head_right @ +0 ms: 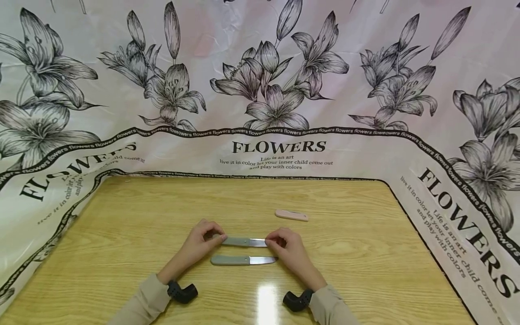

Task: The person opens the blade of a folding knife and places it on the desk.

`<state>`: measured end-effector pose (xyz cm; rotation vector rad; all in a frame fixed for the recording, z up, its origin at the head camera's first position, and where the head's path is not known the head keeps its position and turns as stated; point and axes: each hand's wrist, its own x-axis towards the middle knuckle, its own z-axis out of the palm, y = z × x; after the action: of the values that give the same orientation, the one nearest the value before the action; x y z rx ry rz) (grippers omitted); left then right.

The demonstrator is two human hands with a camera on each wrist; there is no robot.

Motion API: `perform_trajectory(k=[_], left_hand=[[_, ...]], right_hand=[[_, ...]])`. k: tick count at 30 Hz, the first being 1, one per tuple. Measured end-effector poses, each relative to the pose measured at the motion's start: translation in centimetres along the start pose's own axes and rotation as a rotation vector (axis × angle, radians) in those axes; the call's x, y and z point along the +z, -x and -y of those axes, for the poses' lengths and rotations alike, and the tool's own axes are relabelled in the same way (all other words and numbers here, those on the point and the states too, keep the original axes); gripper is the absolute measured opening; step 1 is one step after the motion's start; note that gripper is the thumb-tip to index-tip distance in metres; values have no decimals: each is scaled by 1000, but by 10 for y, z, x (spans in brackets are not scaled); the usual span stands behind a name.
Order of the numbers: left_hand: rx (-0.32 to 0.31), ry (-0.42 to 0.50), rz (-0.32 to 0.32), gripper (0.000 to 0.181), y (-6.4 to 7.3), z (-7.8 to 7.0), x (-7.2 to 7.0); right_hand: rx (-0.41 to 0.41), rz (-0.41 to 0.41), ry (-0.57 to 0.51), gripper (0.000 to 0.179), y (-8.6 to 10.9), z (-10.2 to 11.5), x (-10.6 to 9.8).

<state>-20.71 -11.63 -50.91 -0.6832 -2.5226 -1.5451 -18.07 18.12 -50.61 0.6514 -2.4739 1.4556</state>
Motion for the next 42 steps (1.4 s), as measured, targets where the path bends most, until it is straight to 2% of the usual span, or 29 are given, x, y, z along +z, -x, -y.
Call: perform_trajectory(k=[5,13,19,26,30,35,42], left_hand=[[46,-55,31,7,-1,1,0],[47,-64,41,8,0,1,0],[65,-92,33,11,0,3,1],[69,-85,12,11,0,3,2],[59,-82,-3,10,-1,2,4],[46,-122,-41,10,-3,1,6],[49,-146,-54,11,-4,2,6]], right_hand=[[5,-13,54,7,0,-2,0],[-53,-22,84,7,-2,-3,1],[-83,-24,82,9,-2,-3,1],[-32,11,105,11,-2,-3,1],[-47,22,129,12,-2,-5,1],[-83,11,144,12,-5,-8,1],[-107,3,157,12,-9,-9,1]])
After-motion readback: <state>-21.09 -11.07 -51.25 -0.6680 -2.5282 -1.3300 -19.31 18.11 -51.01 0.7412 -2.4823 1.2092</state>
